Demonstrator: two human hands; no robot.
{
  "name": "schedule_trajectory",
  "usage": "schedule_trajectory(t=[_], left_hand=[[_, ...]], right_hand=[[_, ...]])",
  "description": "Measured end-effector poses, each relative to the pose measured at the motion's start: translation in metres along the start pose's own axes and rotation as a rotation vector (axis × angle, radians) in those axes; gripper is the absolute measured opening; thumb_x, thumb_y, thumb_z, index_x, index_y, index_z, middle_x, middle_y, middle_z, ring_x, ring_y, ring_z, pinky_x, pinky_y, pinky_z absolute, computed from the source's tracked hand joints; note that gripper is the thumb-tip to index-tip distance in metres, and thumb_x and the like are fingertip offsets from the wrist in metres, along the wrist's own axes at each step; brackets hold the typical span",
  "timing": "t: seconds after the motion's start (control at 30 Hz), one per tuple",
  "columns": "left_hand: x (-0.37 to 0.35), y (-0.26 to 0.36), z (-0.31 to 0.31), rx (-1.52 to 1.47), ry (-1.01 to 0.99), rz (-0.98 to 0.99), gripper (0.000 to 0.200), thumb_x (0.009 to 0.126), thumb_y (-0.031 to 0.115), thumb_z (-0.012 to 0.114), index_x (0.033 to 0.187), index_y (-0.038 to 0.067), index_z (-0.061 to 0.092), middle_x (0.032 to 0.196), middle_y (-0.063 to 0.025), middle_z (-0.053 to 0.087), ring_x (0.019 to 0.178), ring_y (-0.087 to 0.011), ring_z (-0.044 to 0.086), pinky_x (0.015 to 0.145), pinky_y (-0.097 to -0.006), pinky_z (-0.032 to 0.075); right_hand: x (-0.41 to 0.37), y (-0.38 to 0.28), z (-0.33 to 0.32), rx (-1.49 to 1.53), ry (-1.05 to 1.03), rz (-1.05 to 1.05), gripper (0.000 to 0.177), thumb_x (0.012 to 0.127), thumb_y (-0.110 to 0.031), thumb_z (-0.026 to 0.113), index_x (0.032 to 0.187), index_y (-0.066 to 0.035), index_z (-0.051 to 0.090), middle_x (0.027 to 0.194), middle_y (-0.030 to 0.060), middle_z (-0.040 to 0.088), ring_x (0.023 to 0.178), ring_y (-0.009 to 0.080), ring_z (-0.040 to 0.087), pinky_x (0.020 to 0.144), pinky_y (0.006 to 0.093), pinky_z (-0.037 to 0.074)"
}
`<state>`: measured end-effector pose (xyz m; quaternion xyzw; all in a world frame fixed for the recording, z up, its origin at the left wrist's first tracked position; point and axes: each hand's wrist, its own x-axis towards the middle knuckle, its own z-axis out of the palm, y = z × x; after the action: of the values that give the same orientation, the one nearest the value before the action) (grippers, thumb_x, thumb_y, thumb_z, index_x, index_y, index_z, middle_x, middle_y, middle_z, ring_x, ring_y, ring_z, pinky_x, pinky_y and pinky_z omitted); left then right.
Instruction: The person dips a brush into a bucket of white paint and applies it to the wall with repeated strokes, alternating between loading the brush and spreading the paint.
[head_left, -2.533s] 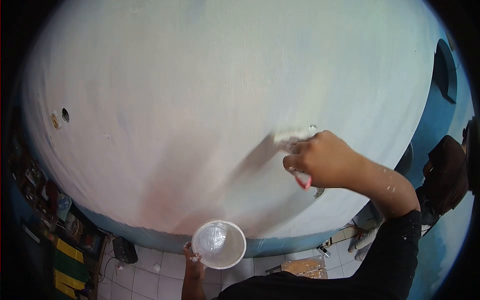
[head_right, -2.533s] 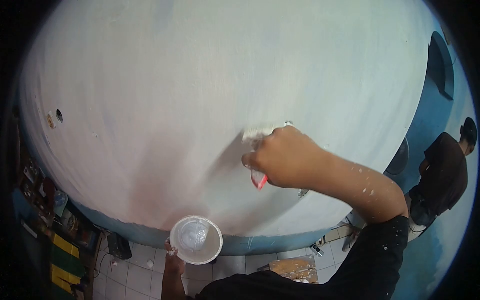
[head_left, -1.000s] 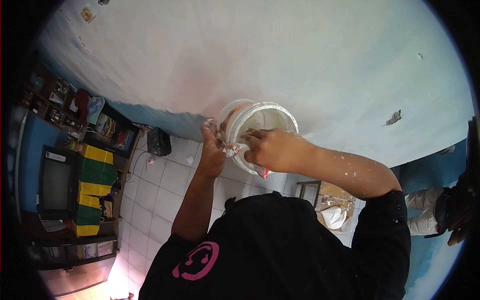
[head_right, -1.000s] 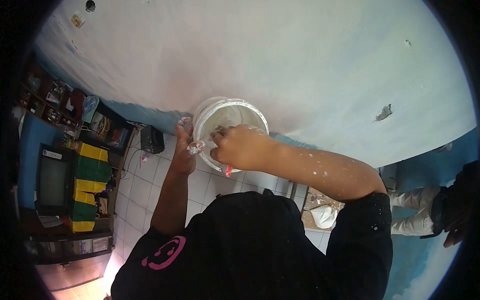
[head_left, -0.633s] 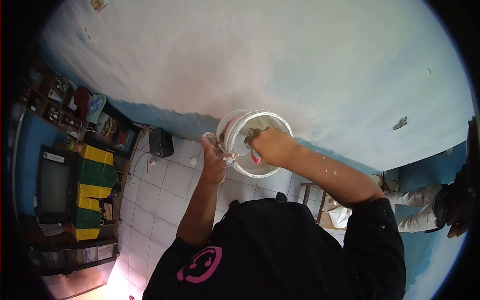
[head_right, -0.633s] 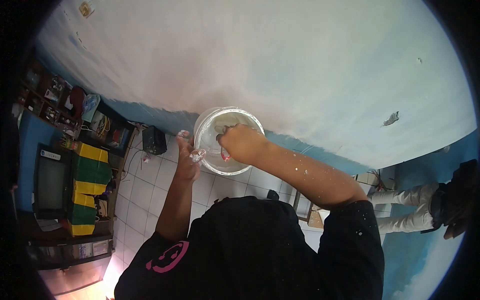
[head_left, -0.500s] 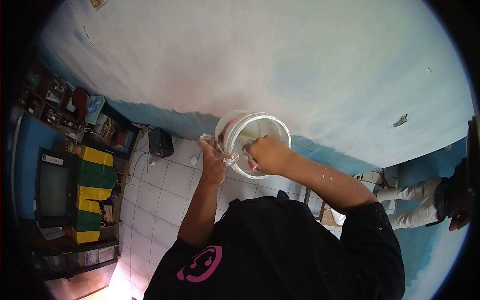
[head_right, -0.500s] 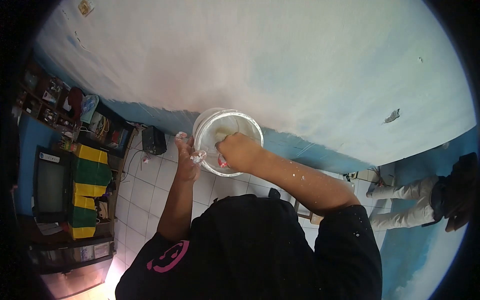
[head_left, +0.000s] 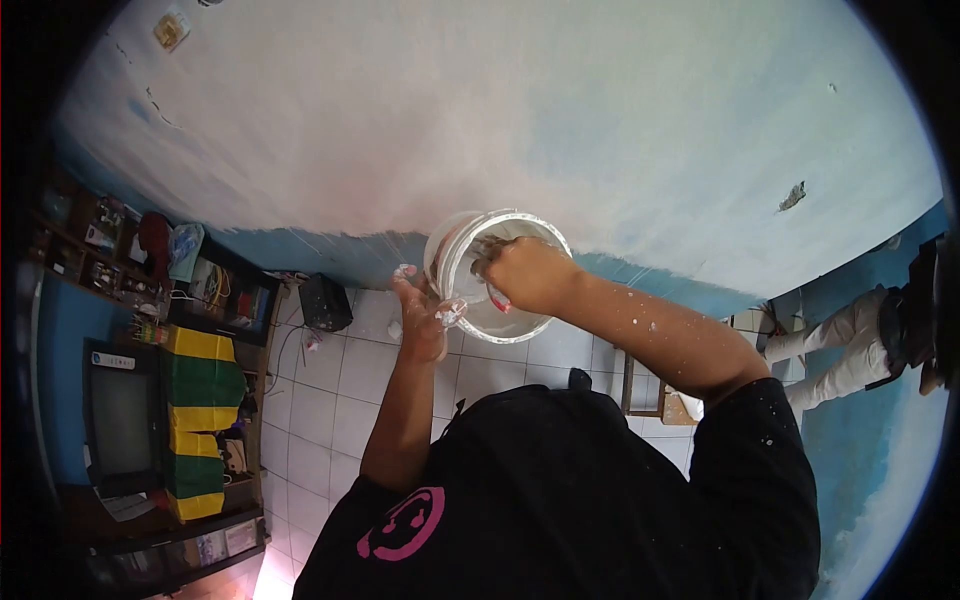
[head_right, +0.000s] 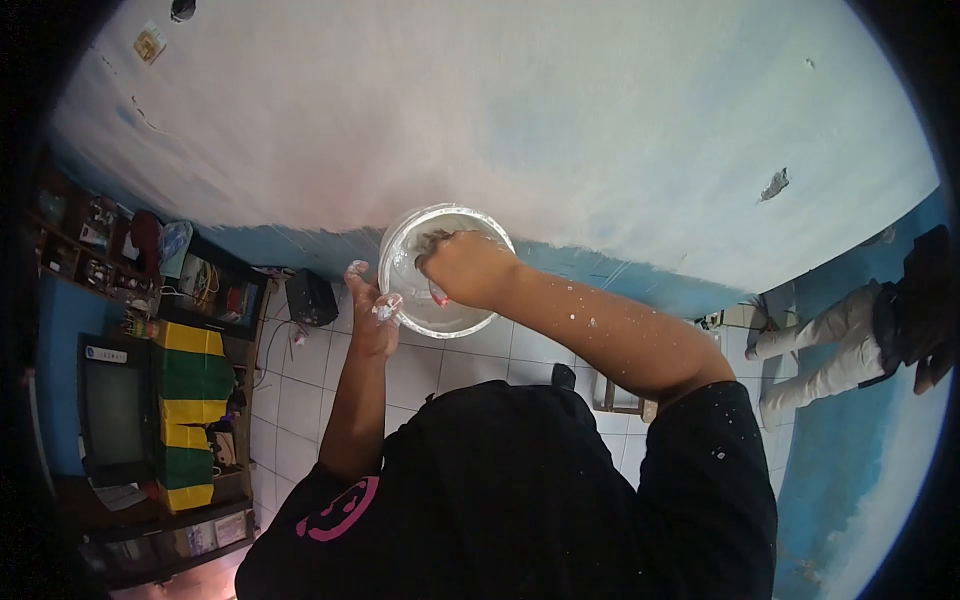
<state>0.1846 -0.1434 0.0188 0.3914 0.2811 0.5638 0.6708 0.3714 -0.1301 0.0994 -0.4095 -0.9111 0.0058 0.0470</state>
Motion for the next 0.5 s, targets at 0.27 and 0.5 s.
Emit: schedule_trajectory(t=[0.27,0.5], left_hand=[[-0.002,0.007,-0.005,0.077,-0.123,0.013,0.099,0.059,0.019,0.074,0.135,0.015,0.011,0.129,-0.0131,0.039,0.121,-0.0235,0.04,0.104,-0.0374,0.031],[0.012,0.038,0.012,0.296,-0.348,-0.058,0.109,0.056,0.031,0.074,0.143,0.002,0.014,0.144,-0.0143,0.024,0.132,-0.0244,0.027,0.11,-0.0373,0.019]], right_hand=[[-0.014,-0.025,-0.002,0.207,0.187,0.35,0.02,0.068,-0.009,0.06,0.087,-0.006,0.063,0.072,0.0168,0.063,0.071,0.0311,0.064,0.066,0.0384,0.052],[-0.013,-0.024,-0.01,0.088,0.173,0.12,0.02,0.071,-0.009,0.059,0.09,-0.007,0.063,0.09,0.0151,0.061,0.073,0.0281,0.065,0.064,0.0363,0.053]])
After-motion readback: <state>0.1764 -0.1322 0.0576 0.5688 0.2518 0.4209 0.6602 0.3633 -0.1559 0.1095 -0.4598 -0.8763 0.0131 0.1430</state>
